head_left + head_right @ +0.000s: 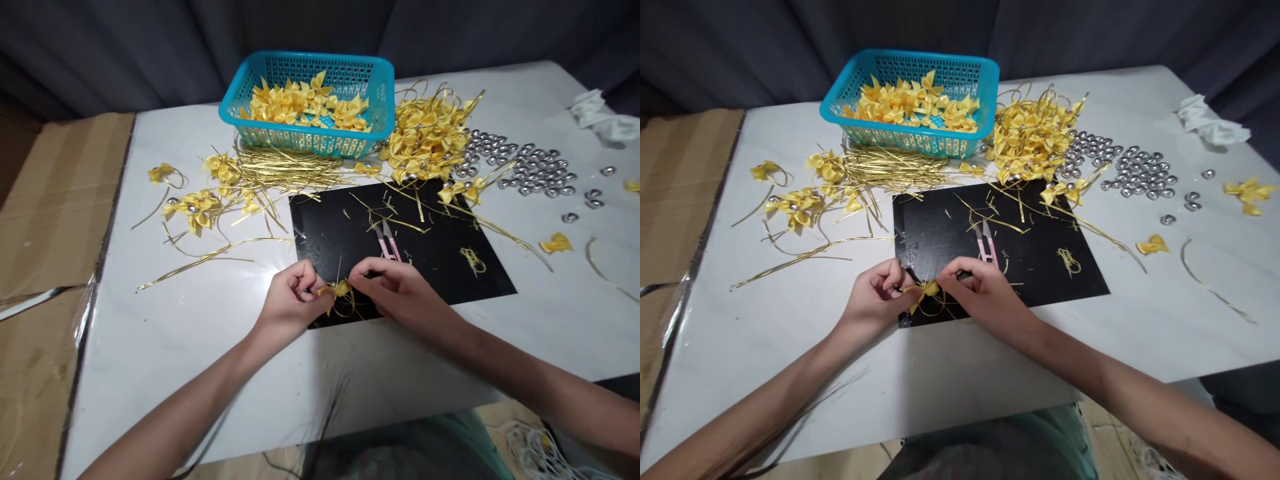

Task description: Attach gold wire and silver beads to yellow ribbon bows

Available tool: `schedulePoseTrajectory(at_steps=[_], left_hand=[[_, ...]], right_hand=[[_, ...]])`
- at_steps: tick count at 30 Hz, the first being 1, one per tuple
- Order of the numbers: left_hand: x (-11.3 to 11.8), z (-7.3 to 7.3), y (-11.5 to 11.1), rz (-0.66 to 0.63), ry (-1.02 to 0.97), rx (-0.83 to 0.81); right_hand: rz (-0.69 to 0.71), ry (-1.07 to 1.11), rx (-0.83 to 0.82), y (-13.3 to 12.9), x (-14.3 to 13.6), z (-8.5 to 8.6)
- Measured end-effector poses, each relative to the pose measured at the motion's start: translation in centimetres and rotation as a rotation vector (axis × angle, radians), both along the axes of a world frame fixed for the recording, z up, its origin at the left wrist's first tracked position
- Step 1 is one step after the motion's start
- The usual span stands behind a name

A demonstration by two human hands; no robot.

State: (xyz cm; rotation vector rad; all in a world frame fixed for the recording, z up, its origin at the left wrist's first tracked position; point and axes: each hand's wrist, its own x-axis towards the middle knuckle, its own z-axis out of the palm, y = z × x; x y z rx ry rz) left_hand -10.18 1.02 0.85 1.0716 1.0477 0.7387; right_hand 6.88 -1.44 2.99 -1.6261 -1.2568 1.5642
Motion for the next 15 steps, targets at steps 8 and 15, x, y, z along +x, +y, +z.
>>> schedulePoseTrajectory(at_steps=[8, 15], left_hand=[[0.0, 0.4, 0.4, 0.018, -0.059, -0.008], [0.2, 0.2, 0.5, 0.032, -0.067, 0.001]], right_hand=[[0.144, 0.095, -0.103, -0.1, 0.8, 0.5], [0.314, 0.054, -0.278, -0.3, 2.5, 0.8]])
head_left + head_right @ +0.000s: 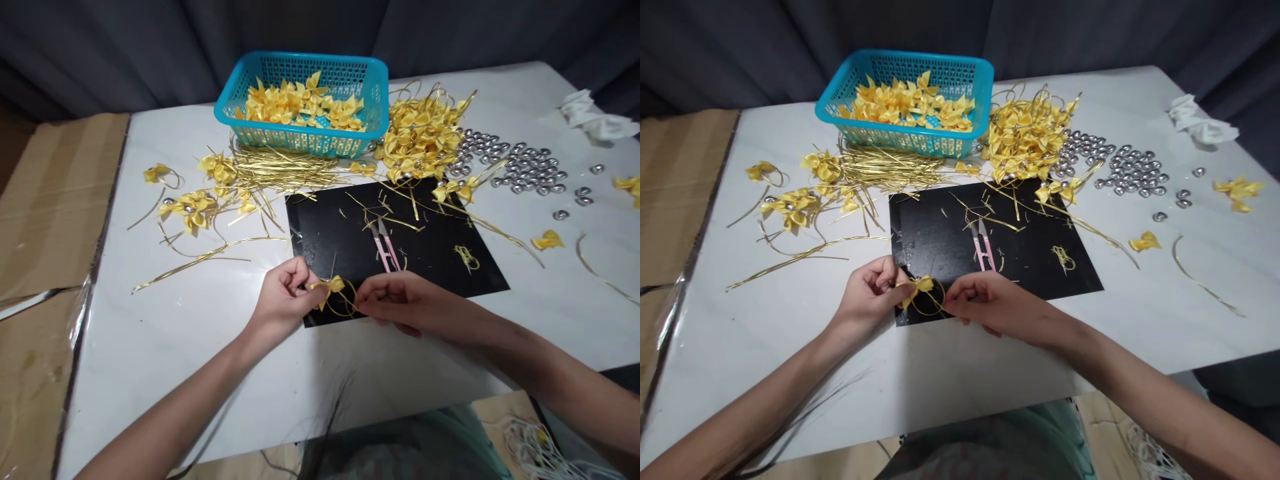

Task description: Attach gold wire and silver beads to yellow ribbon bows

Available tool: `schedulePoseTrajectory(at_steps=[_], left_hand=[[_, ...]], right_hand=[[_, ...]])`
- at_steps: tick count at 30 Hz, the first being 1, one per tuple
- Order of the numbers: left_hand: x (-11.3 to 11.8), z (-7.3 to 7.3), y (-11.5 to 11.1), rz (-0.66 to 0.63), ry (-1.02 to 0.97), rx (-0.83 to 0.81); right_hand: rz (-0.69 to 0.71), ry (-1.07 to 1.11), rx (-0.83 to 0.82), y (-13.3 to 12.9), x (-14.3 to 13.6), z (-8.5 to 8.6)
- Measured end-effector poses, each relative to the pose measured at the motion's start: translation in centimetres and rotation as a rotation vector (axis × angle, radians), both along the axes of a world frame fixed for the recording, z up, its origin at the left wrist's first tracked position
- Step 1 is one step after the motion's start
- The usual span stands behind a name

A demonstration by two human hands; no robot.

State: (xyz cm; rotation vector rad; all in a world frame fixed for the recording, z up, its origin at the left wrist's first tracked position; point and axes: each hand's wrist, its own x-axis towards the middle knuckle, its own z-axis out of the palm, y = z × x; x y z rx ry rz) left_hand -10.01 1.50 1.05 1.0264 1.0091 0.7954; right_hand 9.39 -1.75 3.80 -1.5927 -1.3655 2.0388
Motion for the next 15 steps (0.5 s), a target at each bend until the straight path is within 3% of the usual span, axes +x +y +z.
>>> schedulePoseTrajectory(at_steps=[4, 11, 15], left_hand=[[0.0, -0.1, -0.1, 0.001, -0.004, -0.004], [-0.3, 0.1, -0.3, -0.003, 0.008, 0.002], [-0.2, 0.1, -0.3, -0.014, 0.03, 0.008]], right_hand=[[-0.058, -0.042, 0.076, 0.0, 0.7, 0.8], [0.003, -0.02, 0.21, 0.0, 1.5, 2.2], [-0.079, -0.012, 0.262, 0.0, 1.7, 3.0]])
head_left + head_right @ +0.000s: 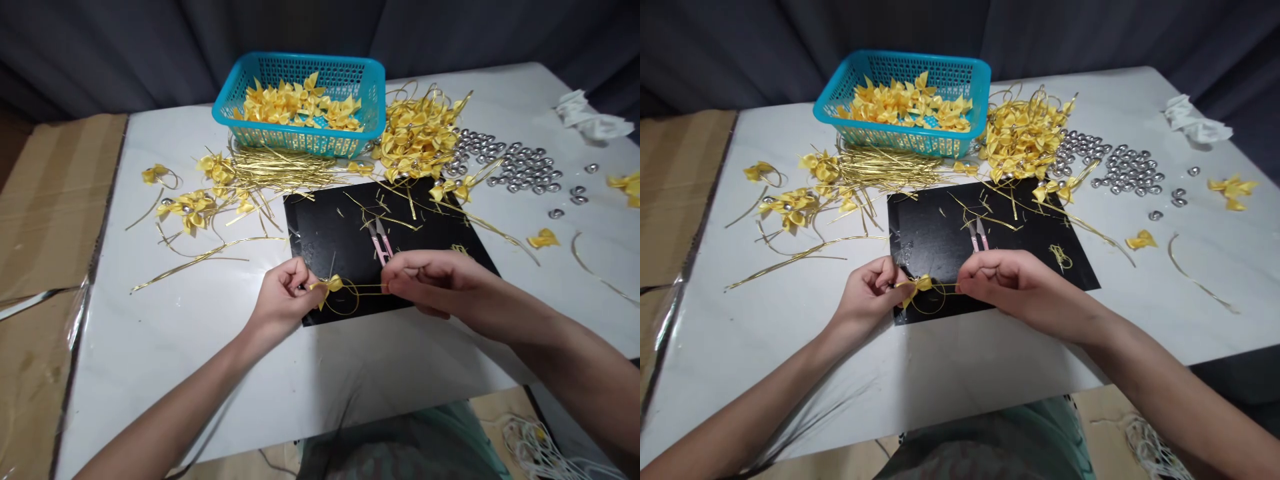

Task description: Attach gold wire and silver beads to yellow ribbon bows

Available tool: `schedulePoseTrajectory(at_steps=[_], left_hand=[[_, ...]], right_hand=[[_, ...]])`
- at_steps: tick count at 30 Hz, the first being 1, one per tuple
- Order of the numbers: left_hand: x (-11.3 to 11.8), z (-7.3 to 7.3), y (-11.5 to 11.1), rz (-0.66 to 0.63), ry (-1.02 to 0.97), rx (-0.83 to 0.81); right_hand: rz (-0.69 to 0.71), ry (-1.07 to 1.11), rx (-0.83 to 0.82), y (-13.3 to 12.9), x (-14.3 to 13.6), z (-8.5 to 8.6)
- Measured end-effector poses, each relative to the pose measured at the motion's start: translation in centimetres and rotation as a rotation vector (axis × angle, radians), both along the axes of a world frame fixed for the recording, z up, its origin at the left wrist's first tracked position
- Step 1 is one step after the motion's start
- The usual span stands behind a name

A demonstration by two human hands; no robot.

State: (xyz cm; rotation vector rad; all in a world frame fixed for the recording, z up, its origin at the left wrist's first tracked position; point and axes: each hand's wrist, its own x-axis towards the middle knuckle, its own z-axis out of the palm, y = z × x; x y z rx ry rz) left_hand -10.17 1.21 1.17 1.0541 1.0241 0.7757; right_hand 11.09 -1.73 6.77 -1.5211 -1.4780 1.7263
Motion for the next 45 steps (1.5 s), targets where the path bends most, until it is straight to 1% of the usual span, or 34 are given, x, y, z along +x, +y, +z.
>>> schedulePoseTrajectory(at_steps=[3, 4, 6, 8, 10, 16, 18, 19, 21, 23, 26, 28, 30, 34, 37, 42, 45], left_hand=[[0.0, 0.0, 0.0, -0.002, 0.012, 0.004], [0.0, 0.0, 0.0, -0.003, 0.011, 0.005], [-0.1, -0.1, 0.0, -0.007, 0.004, 0.005], [-0.1, -0.1, 0.0, -0.007, 0.0, 0.0], [-0.1, -0.2, -0.1, -0.004, 0.005, -0.001], [-0.1, -0.1, -0.1, -0.011, 0.014, 0.006], [-0.1, 0.0, -0.2, -0.011, 0.013, 0.008], [-0.1, 0.0, -0.2, -0.014, 0.01, 0.008], [-0.1, 0.1, -0.2, -0.015, 0.004, 0.012], [-0.1, 0.0, -0.2, -0.023, 0.005, 0.019], [-0.1, -0.1, -0.1, -0.032, 0.019, 0.026], [-0.1, -0.1, -0.1, -0.037, 0.027, 0.028], [-0.1, 0.0, -0.1, -0.038, 0.031, 0.028], [-0.2, 0.1, 0.0, -0.021, 0.029, 0.016], [-0.2, 0.0, 0.2, -0.01, 0.003, 0.002], [-0.3, -0.1, 0.3, 0.008, -0.081, -0.019], [-0.3, -0.2, 0.3, 0.011, -0.092, -0.025]], right_hand=[[-0.04, 0.034, -0.002, 0.0, 0.2, 0.3], [-0.034, 0.04, 0.007, 0.0, 0.3, 0.3], [0.026, 0.021, 0.022, 0.0, 0.6, 0.2], [0.105, -0.047, 0.024, 0.1, 0.8, -0.2], [0.141, -0.13, 0.018, 0.2, 0.8, -0.6], [0.196, -0.339, 0.056, 0.2, -0.3, -1.5], [0.169, -0.348, 0.078, 0.4, -0.9, -1.7], [0.12, -0.332, 0.083, 0.5, -1.2, -1.8], [-0.021, -0.287, 0.077, 1.0, -1.9, -2.0], [-0.133, -0.241, 0.026, 1.5, -2.8, -2.1], [-0.196, -0.148, -0.099, 2.3, -4.2, -2.4], [-0.244, -0.083, -0.144, 2.7, -4.8, -2.6], [-0.245, -0.024, -0.127, 3.0, -5.1, -2.8], [-0.161, 0.102, -0.026, 3.2, -5.2, -3.1], [-0.153, 0.222, 0.02, 3.1, -5.2, -3.3], [-0.093, 0.343, -0.032, 2.7, -5.4, -4.1], [-0.097, 0.373, -0.065, 2.6, -5.5, -4.5]])
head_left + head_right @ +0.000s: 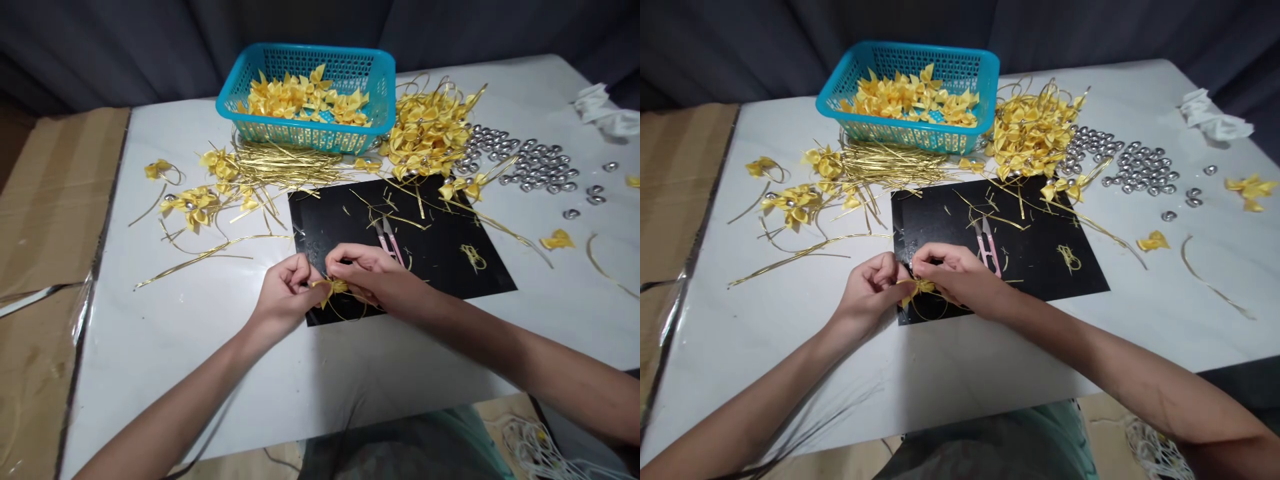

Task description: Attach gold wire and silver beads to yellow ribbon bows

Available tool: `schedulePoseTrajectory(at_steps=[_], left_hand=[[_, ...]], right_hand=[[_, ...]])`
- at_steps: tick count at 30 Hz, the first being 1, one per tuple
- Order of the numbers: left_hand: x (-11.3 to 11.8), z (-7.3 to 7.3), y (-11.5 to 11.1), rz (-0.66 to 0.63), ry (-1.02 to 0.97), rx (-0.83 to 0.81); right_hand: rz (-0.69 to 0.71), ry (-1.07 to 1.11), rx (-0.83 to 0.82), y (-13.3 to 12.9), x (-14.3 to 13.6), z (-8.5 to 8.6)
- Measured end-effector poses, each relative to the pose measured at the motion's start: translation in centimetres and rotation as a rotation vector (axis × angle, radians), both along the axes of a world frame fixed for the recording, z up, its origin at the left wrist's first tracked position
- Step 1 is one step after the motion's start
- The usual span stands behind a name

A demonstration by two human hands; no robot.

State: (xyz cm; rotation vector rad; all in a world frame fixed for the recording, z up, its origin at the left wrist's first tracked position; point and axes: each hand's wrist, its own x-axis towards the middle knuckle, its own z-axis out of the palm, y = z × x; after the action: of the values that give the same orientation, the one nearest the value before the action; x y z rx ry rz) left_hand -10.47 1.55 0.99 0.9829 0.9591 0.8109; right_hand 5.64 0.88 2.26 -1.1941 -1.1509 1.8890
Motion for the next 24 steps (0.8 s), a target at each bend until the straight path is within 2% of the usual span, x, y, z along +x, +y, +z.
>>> schedulePoseTrajectory(at_steps=[6, 10, 16, 24], left_hand=[[0.1, 0.1, -0.1, -0.005, 0.068, 0.007], [0.0, 0.0, -0.1, -0.004, 0.024, 0.006], [0.0, -0.1, -0.1, -0.001, 0.067, 0.014], [0.0, 0.0, -0.1, -0.004, 0.014, -0.002]], right_hand=[[0.054, 0.02, -0.095, 0.2, 0.3, 0.1], [0.087, 0.012, -0.144, 0.3, 0.5, 0.3], [-0.068, -0.007, -0.157, 0.2, 0.1, 0.4], [0.086, -0.031, -0.121, 0.7, 0.6, 0.9]])
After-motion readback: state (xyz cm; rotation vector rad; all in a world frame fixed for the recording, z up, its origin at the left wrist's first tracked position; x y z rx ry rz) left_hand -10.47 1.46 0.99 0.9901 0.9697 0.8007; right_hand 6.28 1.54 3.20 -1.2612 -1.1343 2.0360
